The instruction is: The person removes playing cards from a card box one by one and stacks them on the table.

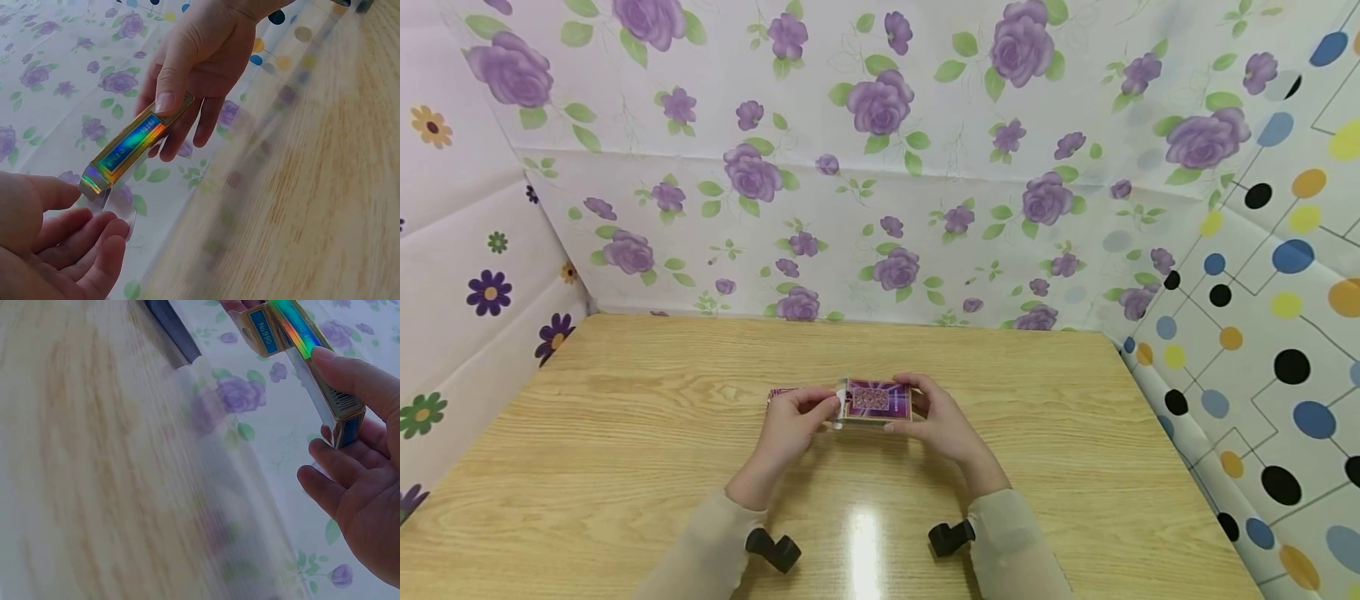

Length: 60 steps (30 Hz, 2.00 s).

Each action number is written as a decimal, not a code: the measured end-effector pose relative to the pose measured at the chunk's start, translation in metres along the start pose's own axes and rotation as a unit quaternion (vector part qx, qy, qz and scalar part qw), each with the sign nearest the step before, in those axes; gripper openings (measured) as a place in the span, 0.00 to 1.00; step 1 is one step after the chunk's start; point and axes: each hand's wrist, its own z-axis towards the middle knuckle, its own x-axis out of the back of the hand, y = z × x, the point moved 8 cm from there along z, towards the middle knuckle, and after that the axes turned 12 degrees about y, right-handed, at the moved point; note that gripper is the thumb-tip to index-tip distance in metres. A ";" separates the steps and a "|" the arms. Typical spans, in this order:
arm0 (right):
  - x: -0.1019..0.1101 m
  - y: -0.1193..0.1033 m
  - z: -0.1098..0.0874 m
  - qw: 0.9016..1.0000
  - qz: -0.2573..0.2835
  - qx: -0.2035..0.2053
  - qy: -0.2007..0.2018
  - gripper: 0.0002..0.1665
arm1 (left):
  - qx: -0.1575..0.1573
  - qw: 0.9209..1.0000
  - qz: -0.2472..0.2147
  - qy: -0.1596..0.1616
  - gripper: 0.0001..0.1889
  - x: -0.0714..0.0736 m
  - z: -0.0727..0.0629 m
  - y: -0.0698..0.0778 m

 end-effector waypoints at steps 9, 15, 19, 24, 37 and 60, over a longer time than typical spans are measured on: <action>-0.002 -0.004 -0.001 1.000 -0.005 0.007 -0.001 0.40 | 0.003 1.000 0.011 0.008 0.10 -0.004 -0.003 0.001; -0.002 -0.004 -0.001 1.000 -0.005 0.006 0.005 0.38 | 0.007 1.000 0.021 0.009 0.10 -0.005 -0.004 0.001; -0.002 -0.004 -0.001 1.000 -0.009 0.010 0.006 0.39 | 0.012 1.000 0.020 0.002 0.10 -0.006 -0.004 -0.001; -0.002 -0.005 0.000 1.000 -0.007 0.015 0.005 0.40 | 0.014 1.000 0.015 -0.004 0.10 -0.006 -0.005 -0.002; -0.003 -0.005 0.000 1.000 0.000 0.014 0.004 0.40 | 0.022 1.000 0.016 -0.008 0.09 -0.006 -0.004 -0.004; -0.001 0.002 0.000 0.999 0.035 -0.015 -0.012 0.45 | 0.030 0.999 -0.017 -0.010 0.11 -0.004 -0.004 0.000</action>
